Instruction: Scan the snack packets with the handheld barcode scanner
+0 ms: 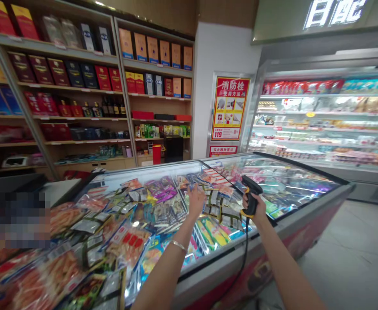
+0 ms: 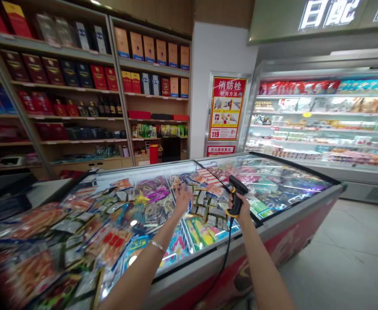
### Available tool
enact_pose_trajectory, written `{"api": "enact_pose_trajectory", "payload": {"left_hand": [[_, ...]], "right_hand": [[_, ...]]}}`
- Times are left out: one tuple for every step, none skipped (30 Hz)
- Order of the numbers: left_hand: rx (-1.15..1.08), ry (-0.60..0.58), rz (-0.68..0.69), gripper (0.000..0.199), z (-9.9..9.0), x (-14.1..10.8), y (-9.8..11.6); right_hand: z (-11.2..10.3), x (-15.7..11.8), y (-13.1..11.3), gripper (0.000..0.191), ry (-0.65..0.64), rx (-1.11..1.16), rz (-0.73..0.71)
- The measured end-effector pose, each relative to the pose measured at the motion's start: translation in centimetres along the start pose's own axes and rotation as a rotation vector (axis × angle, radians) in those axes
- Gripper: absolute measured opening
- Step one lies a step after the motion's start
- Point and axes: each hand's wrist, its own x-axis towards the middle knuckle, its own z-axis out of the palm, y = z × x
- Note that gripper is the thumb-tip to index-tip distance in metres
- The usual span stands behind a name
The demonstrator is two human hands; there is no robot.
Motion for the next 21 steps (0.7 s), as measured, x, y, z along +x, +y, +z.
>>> {"api": "enact_pose_trajectory", "payload": {"left_hand": [[0.046,-0.014,0.022,0.055,1.1,0.0,0.1],[0.083,-0.017,0.031,0.055,2.0,0.1,0.2],[0.116,-0.014,0.032,0.055,2.9,0.3,0.4],[0.145,-0.004,0.032,0.056,3.7,0.5,0.7],[0.168,0.006,0.032,0.056,4.5,0.7,1.0],[0.182,0.012,0.034,0.056,5.2,1.0,1.3],[0.189,0.011,0.040,0.056,5.9,1.2,1.6],[0.191,0.000,0.048,0.057,6.6,1.4,1.8],[0.190,-0.017,0.057,0.057,7.2,1.6,2.0],[0.188,-0.033,0.065,0.057,7.8,1.6,2.2],[0.187,-0.046,0.072,0.057,8.3,1.7,2.3],[0.187,-0.053,0.079,0.058,8.6,1.7,2.4],[0.188,-0.054,0.085,0.058,8.9,1.6,2.4],[0.189,-0.053,0.089,0.058,9.1,1.6,2.4],[0.191,-0.051,0.091,0.058,9.1,1.5,2.4],[0.191,-0.054,0.093,0.059,9.1,1.5,2.3],[0.192,-0.058,0.095,0.059,9.0,1.5,2.3],[0.191,-0.065,0.093,0.059,9.0,1.6,2.1],[0.190,-0.075,0.087,0.058,8.9,1.6,2.0],[0.189,-0.085,0.079,0.058,8.9,1.7,1.9],[0.186,-0.095,0.069,0.058,8.8,1.7,1.8]], "right_hand": [[-1.1,0.3,0.0,0.026,0.013,0.007,-0.001],[-2.0,0.7,0.0,0.027,0.026,0.016,0.000],[-2.8,1.1,0.0,0.026,0.038,0.025,0.003],[-3.5,1.4,0.2,0.026,0.050,0.035,0.008],[-4.0,1.8,0.3,0.026,0.060,0.046,0.011],[-4.3,2.1,0.4,0.026,0.069,0.058,0.011],[-4.6,2.4,0.6,0.026,0.079,0.068,0.010],[-4.7,2.6,0.8,0.027,0.087,0.074,0.010],[-4.8,2.8,0.9,0.027,0.097,0.076,0.014],[-4.8,2.9,1.1,0.028,0.109,0.074,0.026],[-4.8,3.0,1.2,0.029,0.120,0.069,0.044],[-4.7,3.1,1.3,0.030,0.128,0.064,0.062],[-4.7,3.1,1.3,0.031,0.131,0.061,0.078],[-4.8,3.1,1.3,0.032,0.130,0.062,0.090],[-4.8,3.1,1.3,0.032,0.124,0.066,0.097],[-4.8,3.1,1.3,0.033,0.117,0.071,0.098],[-4.8,3.0,1.3,0.033,0.111,0.075,0.097],[-4.8,3.0,1.2,0.033,0.107,0.077,0.094],[-4.8,2.9,1.2,0.033,0.105,0.078,0.089],[-4.7,2.9,1.2,0.032,0.104,0.077,0.084],[-4.6,2.8,1.1,0.032,0.106,0.077,0.078]]}}
